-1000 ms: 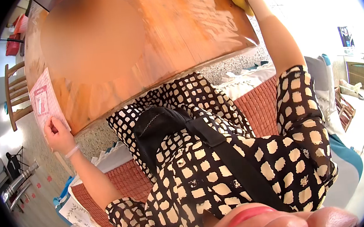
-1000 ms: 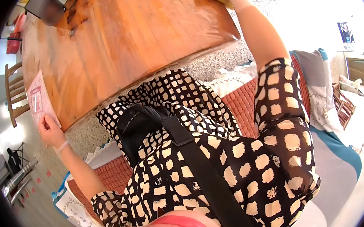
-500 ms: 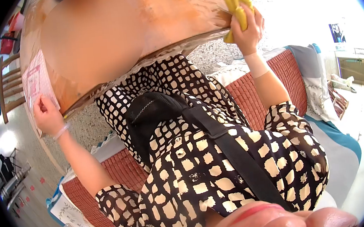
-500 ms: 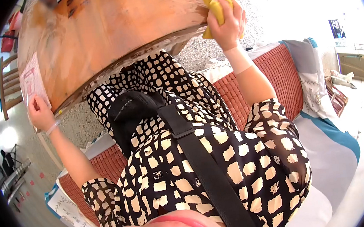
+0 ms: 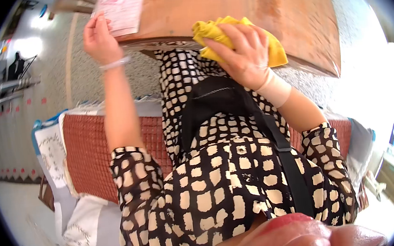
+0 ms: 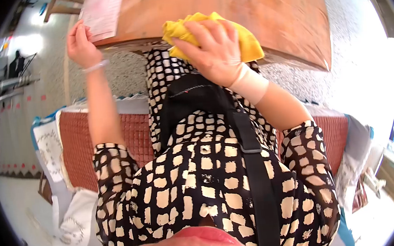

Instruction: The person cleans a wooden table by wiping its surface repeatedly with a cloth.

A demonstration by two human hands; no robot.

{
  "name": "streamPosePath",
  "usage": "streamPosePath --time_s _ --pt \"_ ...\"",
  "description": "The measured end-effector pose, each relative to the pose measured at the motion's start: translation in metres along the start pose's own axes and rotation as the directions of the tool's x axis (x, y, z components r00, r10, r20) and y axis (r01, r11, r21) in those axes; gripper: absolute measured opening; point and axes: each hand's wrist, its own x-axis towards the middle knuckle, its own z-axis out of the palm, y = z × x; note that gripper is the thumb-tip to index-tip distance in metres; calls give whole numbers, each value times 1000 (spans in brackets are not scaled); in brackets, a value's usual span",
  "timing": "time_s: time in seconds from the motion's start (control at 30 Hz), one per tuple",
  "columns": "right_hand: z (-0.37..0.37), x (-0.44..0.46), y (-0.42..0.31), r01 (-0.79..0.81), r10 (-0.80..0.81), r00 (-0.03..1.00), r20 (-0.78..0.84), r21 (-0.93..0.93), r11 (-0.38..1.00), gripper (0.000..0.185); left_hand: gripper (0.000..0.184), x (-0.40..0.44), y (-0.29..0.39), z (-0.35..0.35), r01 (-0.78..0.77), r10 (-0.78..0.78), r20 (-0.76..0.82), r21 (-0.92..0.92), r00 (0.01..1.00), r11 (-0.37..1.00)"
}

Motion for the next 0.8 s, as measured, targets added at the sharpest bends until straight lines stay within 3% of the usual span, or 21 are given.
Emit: streamPosePath --time_s 0.07,0.13,0.2,0.3,0.47,0.53,0.57,0.6,0.67,0.7,0.77,0.8 --pt "24 20 -21 72 -72 997 -5 55 996 33 9 -19 24 -2 134 -158 -122 -188 980 973" --pt "44 36 -41 124 -125 992 3 115 986 32 7 -53 36 -11 127 -157 -162 -181 974 975" --pt "62 52 -59 171 -176 984 15 162 972 31 8 -94 44 -22 278 -326 -205 -229 923 933" --pt "84 77 -80 187 -204 978 44 246 951 31 14 -148 38 -30 441 -508 -152 -331 848 834" --pt "95 119 -102 -21 -96 971 217 483 875 45 46 -143 70 -14 347 -425 -42 -508 904 788" --pt "96 129 -95 -86 -85 975 206 699 710 48 54 -128 78 -10 355 -426 27 -600 904 717" --pt "96 131 -90 -117 -79 975 206 786 607 50 57 -124 73 -8 366 -422 34 -565 906 739" --pt "96 132 -82 -170 -49 977 205 902 396 51 61 -119 63 -2 377 -422 41 -530 906 759" --pt "85 127 -65 -248 -17 965 262 931 268 46 70 -110 50 19 314 -338 17 -415 941 854" --pt "79 126 -55 -284 -3 957 290 937 203 44 78 -104 51 29 332 -390 -30 -469 920 819" --pt "63 122 -34 -336 25 942 336 929 159 39 103 -97 35 46 425 -476 -195 -252 857 869" --pt "53 119 -22 -363 40 932 360 922 136 37 104 -97 25 51 363 -368 -273 -71 889 929"
